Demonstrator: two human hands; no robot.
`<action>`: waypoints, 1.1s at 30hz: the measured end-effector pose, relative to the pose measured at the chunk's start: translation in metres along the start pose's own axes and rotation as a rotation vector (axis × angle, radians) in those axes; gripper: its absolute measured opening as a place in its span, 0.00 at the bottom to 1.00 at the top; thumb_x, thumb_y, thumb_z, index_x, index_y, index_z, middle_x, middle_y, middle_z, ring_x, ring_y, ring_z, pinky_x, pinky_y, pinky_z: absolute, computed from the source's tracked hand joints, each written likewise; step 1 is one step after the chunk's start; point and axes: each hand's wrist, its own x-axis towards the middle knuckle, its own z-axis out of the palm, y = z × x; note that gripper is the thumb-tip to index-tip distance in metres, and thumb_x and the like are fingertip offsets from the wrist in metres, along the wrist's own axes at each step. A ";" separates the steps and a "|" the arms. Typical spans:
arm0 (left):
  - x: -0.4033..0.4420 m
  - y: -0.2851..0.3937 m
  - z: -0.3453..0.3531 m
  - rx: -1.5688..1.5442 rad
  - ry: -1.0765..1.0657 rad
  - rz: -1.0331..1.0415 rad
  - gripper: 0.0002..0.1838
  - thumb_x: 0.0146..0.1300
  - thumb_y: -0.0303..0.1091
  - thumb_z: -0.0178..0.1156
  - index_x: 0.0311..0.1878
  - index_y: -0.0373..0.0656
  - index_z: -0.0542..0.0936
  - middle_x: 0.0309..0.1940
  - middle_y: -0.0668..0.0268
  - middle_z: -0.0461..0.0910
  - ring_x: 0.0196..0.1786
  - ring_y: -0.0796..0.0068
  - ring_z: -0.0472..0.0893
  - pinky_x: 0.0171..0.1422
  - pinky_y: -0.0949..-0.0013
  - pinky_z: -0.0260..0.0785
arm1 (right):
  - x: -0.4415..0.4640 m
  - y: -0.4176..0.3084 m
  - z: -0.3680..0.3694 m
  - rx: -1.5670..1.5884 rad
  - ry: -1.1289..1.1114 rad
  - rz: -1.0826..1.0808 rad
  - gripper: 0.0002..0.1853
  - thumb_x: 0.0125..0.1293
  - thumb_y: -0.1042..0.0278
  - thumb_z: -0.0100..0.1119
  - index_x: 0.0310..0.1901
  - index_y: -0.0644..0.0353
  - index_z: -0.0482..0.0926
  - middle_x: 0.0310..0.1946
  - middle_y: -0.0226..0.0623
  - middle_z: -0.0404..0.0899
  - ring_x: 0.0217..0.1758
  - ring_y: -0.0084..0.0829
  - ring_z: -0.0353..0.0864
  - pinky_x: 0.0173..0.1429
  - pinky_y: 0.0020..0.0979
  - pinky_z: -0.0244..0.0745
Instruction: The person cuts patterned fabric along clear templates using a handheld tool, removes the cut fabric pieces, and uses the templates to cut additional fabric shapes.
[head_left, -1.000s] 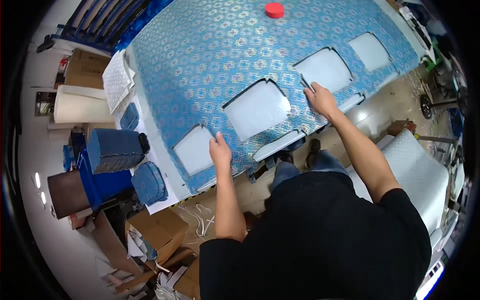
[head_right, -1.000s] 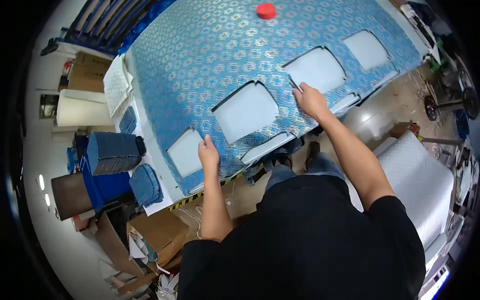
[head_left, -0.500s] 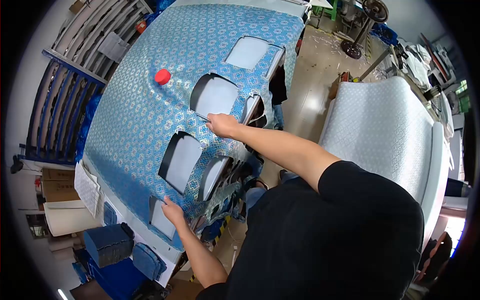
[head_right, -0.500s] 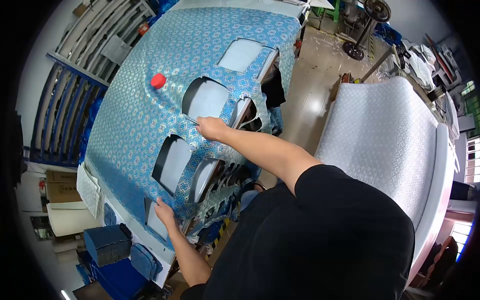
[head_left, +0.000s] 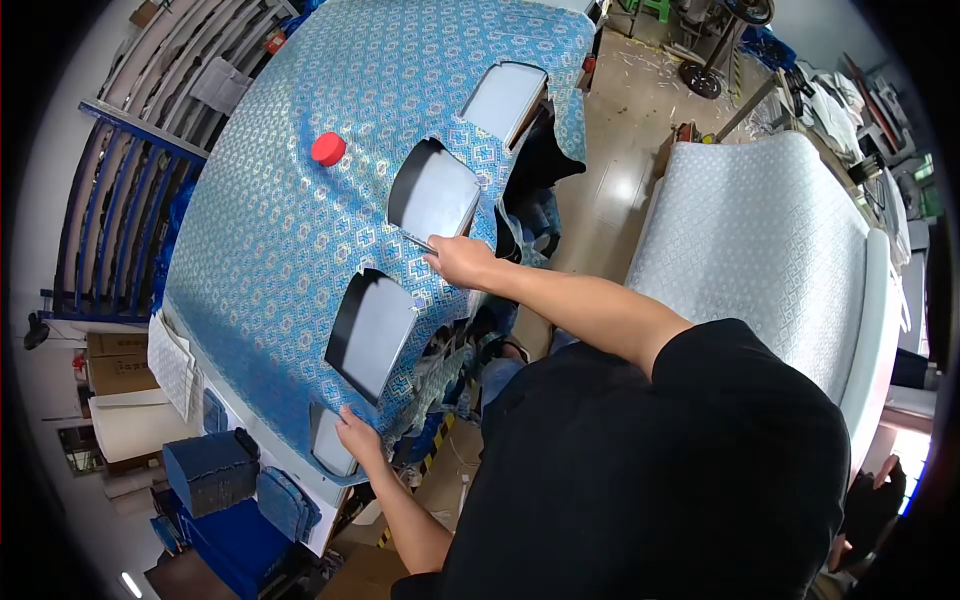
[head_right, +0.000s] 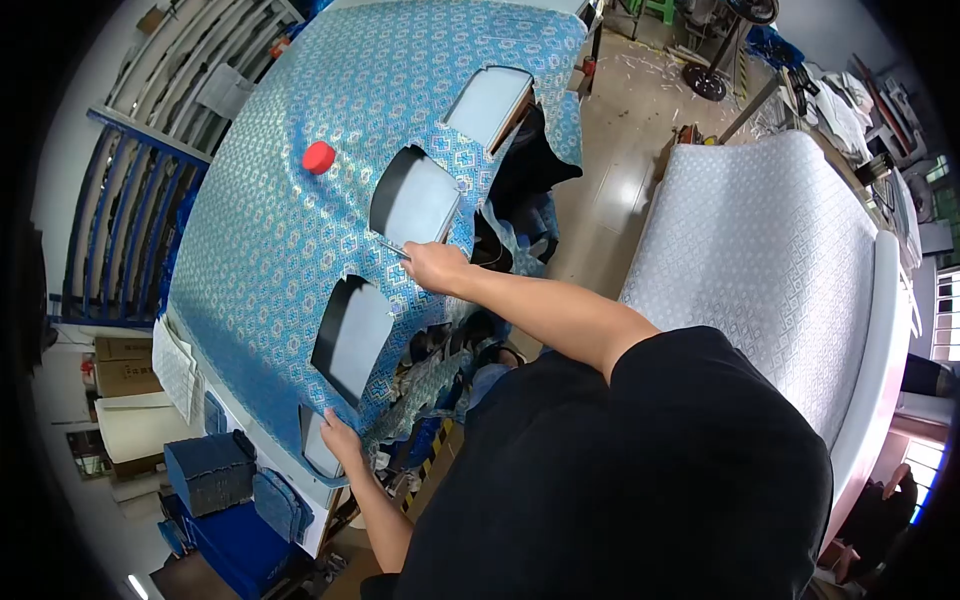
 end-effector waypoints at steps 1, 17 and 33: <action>-0.002 -0.001 0.000 -0.022 -0.010 0.003 0.31 0.83 0.52 0.49 0.41 0.25 0.77 0.37 0.38 0.81 0.40 0.35 0.79 0.50 0.44 0.69 | 0.000 0.002 0.002 -0.020 -0.001 -0.017 0.18 0.79 0.51 0.53 0.53 0.60 0.77 0.40 0.51 0.88 0.45 0.57 0.87 0.47 0.58 0.80; -0.007 -0.031 0.013 0.022 -0.044 -0.089 0.29 0.83 0.52 0.51 0.47 0.25 0.78 0.41 0.38 0.82 0.42 0.39 0.81 0.51 0.45 0.71 | -0.010 0.008 0.020 0.077 -0.045 -0.044 0.16 0.77 0.53 0.59 0.44 0.58 0.73 0.31 0.48 0.83 0.36 0.57 0.83 0.40 0.57 0.75; 0.001 0.030 0.029 -0.235 0.040 -0.056 0.21 0.79 0.37 0.59 0.67 0.33 0.74 0.60 0.52 0.76 0.61 0.57 0.79 0.65 0.57 0.73 | -0.020 0.068 0.034 0.186 -0.128 -0.056 0.16 0.79 0.56 0.57 0.45 0.64 0.77 0.48 0.52 0.80 0.54 0.57 0.79 0.57 0.51 0.75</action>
